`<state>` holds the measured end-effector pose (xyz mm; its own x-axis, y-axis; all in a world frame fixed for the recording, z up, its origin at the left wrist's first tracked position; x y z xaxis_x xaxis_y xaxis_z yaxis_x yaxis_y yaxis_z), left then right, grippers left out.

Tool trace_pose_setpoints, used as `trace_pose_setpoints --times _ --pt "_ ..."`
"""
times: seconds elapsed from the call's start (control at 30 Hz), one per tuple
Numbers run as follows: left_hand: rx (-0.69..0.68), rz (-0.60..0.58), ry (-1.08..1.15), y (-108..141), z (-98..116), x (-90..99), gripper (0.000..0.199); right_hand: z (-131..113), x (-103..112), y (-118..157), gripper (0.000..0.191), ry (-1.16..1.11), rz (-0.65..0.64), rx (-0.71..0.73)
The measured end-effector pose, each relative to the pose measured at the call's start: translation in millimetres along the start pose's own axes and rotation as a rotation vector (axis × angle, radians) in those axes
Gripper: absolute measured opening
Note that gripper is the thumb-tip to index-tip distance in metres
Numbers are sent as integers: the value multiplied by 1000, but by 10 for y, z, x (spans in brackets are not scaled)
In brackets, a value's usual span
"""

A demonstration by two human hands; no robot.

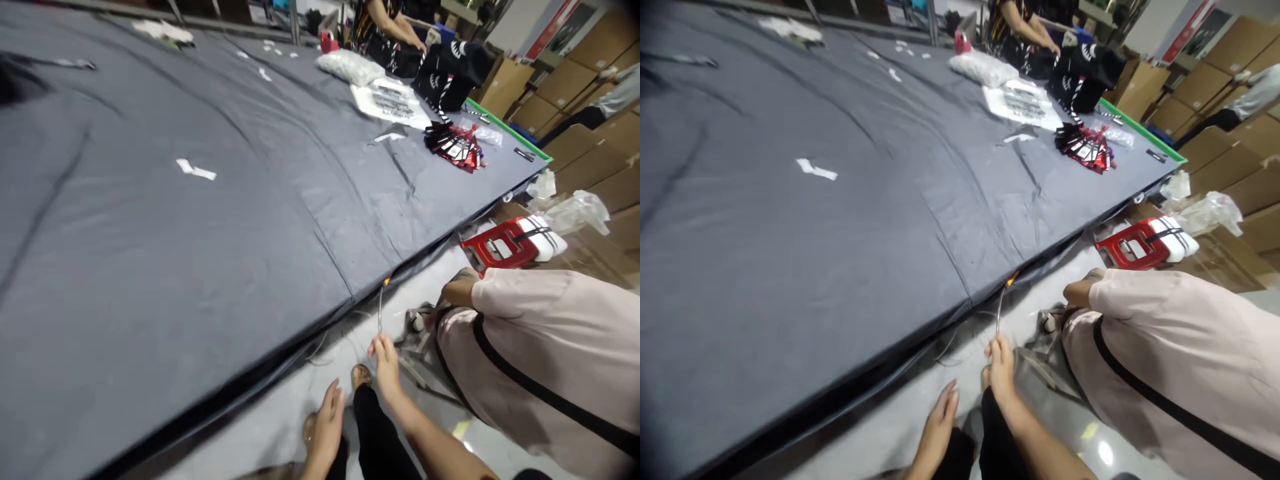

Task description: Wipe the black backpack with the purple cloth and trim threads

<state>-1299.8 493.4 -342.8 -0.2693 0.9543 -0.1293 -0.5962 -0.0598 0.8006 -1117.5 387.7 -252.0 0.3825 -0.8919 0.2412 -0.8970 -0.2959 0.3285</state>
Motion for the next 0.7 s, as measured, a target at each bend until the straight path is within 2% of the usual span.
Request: trace_pose_setpoints --times 0.03,0.1,0.17,0.23,0.33,0.43,0.5,0.57,0.7 --pt "28 -138 181 59 190 -159 59 -52 -30 325 41 -20 -38 -12" --pt "39 -283 296 170 644 -382 71 -132 28 804 38 -44 -87 -21" --pt "41 -355 297 219 1044 -591 80 -140 130 992 38 -64 -155 -63" --pt "35 -388 282 173 1375 -833 78 -147 209 935 38 -100 -220 -101" --pt "-12 -339 231 -89 1823 -1122 55 -244 269 656 38 -159 -249 -93" --pt "-62 -228 154 -457 2163 -1190 38 -271 301 391 43 -215 -243 -121" --pt "-105 -171 82 -681 2227 -1149 38 -197 391 172 48 -270 -185 -187" --pt "-149 -147 -11 -842 2130 -1110 38 -74 526 -172 52 -332 -74 -258" --pt "-214 -157 -236 -950 1829 -1127 32 229 617 -1179 40 -373 76 -413"
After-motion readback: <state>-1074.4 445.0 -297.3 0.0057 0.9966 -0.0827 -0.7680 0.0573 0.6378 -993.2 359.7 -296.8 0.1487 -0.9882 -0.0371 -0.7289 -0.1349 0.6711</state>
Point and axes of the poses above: each hand's wrist, its own y-axis away from the middle knuckle, its own x-axis out of the back of the hand, z = x × y, the point moved 9 cm from there along -y, towards the middle knuckle, and after that the axes turned 12 degrees about -z, right-handed, at the moved point
